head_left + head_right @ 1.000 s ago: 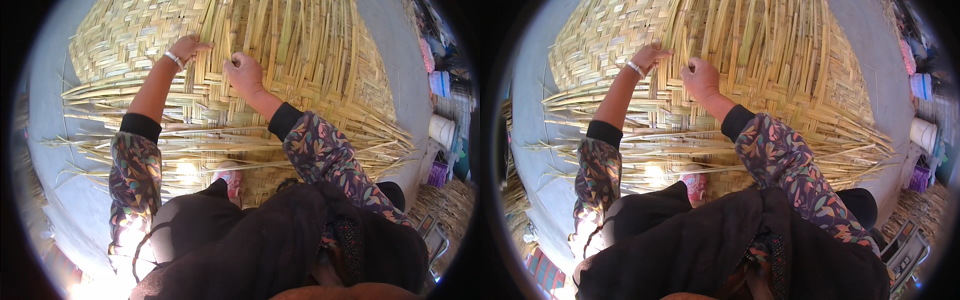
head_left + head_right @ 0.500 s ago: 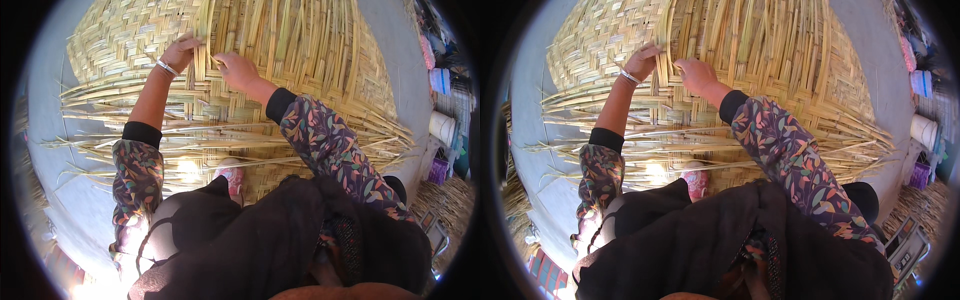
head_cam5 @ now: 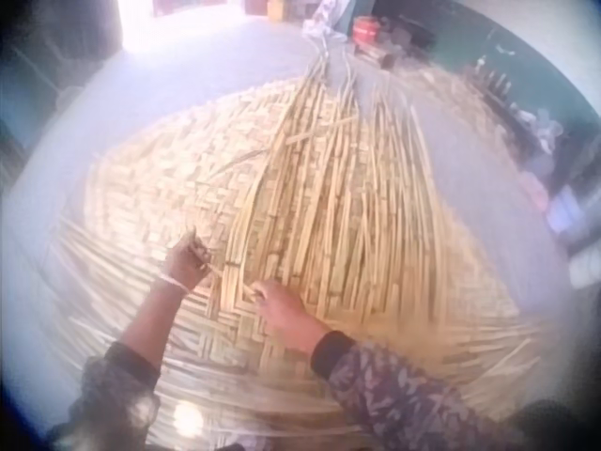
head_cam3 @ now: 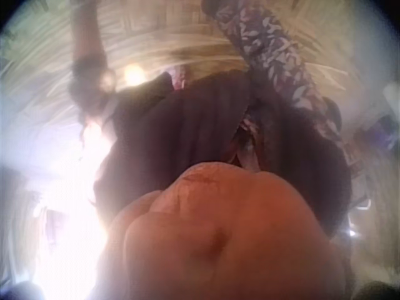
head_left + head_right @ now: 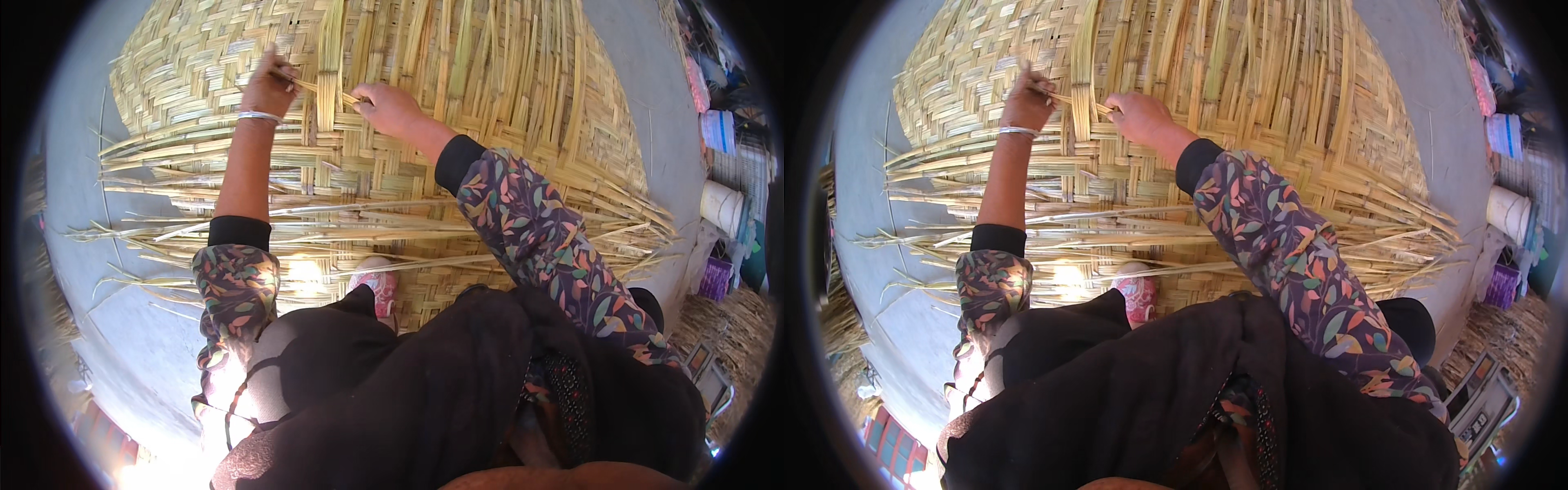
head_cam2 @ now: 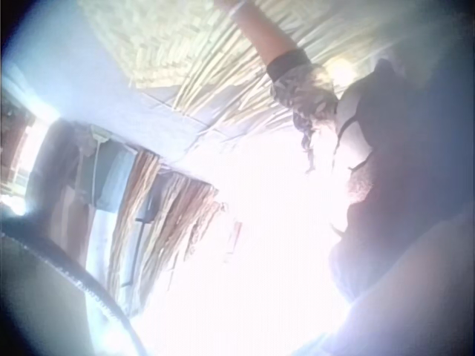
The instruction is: The person weaves a large basket using dried palm leaves, interlacing the strips by hand to form a tight pattern. The person sits on the floor and continuously adds and adjusts the leaves to expand the basket's structure.
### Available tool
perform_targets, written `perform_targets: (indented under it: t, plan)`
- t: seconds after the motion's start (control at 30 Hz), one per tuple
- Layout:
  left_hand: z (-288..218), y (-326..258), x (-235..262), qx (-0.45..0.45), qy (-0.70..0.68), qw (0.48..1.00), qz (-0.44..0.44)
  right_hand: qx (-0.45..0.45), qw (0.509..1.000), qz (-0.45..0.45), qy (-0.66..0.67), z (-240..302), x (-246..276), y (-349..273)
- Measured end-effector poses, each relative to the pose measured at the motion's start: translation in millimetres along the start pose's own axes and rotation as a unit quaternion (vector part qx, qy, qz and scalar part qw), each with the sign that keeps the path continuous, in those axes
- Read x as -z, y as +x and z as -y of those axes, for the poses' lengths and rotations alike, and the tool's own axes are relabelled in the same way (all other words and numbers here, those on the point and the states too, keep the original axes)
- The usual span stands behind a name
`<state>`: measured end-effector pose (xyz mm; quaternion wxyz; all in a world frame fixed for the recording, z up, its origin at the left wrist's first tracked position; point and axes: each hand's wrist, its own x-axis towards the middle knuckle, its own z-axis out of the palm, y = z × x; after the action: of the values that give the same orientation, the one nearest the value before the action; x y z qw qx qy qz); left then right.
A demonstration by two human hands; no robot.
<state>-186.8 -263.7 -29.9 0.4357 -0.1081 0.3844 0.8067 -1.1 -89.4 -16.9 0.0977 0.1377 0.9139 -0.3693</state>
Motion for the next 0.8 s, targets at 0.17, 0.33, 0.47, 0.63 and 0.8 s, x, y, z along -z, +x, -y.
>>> perform_targets:
  t: [0.17,0.33,0.47,0.63,0.8]
  plan:
    - [-39,-33,16,-0.12,-0.096,0.986,-0.069,-0.033,0.999,0.016,-0.023,12,8,-5]
    - [-41,-71,51,-0.16,-0.032,0.984,-0.076,-0.008,0.999,-0.02,-0.04,15,2,-9]
    - [-45,-73,58,-0.181,0.03,0.982,-0.044,0.02,0.996,-0.084,0.028,4,-3,-21]
    - [-42,-80,61,-0.182,0.026,0.981,-0.055,0.06,0.992,-0.103,0.032,-4,-14,-30]
    - [-79,-126,33,-0.22,-0.065,0.963,0.138,0.096,0.986,-0.049,-0.128,11,-14,-36]
